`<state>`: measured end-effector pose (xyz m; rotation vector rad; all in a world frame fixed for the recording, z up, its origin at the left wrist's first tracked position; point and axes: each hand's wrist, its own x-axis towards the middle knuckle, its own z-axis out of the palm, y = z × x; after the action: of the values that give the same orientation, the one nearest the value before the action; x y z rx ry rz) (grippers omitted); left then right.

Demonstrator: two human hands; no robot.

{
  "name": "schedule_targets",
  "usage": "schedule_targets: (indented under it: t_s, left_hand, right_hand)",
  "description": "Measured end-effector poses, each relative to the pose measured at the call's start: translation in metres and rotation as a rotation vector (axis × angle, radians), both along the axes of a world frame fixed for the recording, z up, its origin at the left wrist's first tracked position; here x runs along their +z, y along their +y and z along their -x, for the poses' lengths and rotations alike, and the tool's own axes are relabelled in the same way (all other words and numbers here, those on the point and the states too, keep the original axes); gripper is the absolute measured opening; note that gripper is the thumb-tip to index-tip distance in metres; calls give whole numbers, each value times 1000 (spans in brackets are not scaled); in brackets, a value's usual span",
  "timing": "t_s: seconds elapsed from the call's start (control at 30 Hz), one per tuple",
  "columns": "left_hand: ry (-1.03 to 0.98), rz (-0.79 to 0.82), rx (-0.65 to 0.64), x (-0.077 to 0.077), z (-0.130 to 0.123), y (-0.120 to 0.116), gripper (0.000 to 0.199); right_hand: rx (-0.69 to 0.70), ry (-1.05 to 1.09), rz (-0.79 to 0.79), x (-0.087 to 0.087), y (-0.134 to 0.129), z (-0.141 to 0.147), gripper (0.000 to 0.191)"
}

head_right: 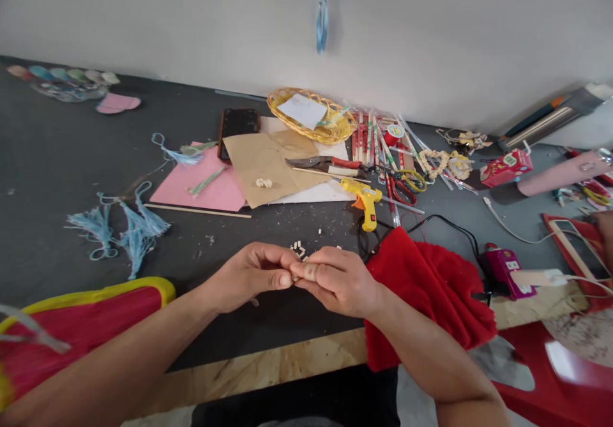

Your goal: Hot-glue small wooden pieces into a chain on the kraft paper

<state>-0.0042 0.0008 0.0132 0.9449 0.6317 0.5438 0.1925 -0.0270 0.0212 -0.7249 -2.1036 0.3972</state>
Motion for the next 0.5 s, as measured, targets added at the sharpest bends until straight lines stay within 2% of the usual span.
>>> schedule_targets:
  t_s: [0.17,0.5]
  left_hand:
    - [21,-17,17,1,-1,0,28]
    - [5,-24,16,-1,-1,1,25]
  right_hand:
    - [-1,-17,-30,0,0,1,23]
    - [0,20,41,-2,-1,0,25]
